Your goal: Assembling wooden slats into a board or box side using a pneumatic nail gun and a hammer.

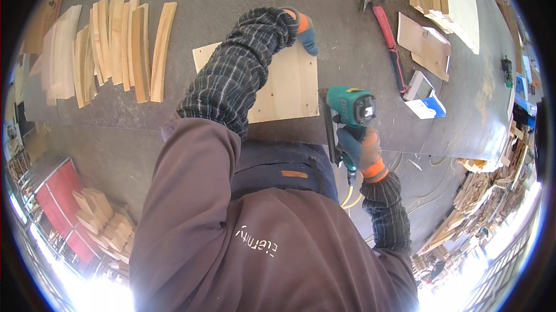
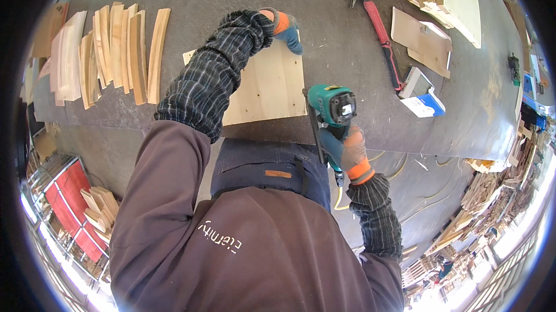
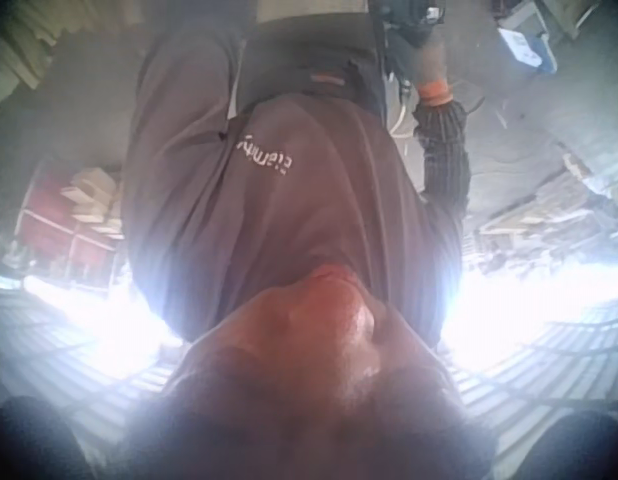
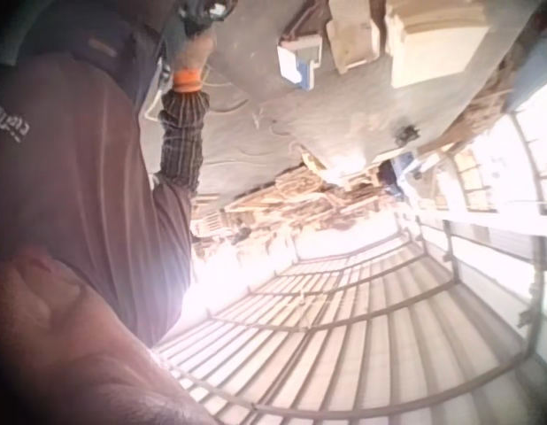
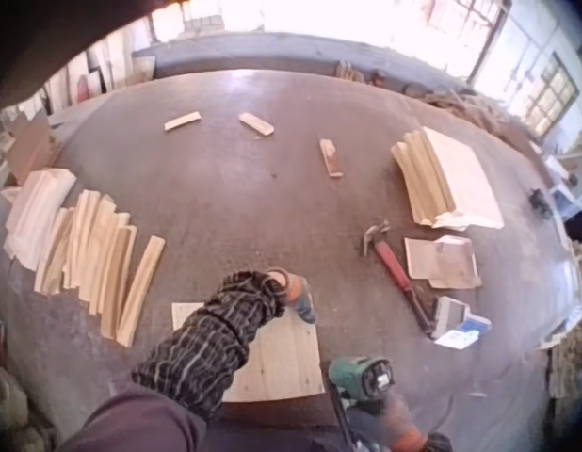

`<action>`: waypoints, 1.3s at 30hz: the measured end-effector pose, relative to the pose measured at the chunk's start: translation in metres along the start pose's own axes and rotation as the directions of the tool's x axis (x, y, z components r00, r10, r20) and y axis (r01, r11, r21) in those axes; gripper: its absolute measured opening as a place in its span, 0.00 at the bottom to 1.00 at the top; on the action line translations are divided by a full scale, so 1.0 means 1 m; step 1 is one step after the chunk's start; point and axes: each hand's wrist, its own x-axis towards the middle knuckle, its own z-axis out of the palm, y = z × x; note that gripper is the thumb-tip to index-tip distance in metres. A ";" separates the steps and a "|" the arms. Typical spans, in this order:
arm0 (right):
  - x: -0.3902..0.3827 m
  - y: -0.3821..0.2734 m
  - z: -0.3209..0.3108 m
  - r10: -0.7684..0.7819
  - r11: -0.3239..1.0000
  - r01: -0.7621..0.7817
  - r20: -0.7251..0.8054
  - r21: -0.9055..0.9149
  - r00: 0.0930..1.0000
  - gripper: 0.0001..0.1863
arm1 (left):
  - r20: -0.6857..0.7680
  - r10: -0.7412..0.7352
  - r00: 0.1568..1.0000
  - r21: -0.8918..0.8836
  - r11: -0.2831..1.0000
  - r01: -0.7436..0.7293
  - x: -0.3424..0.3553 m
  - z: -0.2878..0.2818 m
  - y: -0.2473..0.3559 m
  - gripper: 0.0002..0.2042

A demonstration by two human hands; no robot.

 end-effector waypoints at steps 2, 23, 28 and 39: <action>0.003 -0.009 -0.005 -0.057 0.998 0.057 -0.015 -0.029 0.998 0.15 | 0.023 -0.100 0.995 0.011 0.995 0.100 0.007 -0.002 -0.003 0.31; 0.072 -0.061 0.016 -0.007 0.995 0.002 -0.054 -0.099 0.999 0.14 | -0.027 -0.173 0.984 -0.056 0.984 0.172 0.019 0.013 0.017 0.35; 0.065 -0.037 0.014 -0.028 0.999 0.026 -0.044 -0.036 0.999 0.13 | 0.025 -0.162 0.986 -0.090 0.982 0.164 -0.006 0.005 0.026 0.36; 0.029 -0.005 0.022 -0.065 0.993 0.061 -0.039 -0.103 0.997 0.13 | -0.022 -0.259 0.966 -0.131 0.958 0.254 -0.019 0.006 0.032 0.35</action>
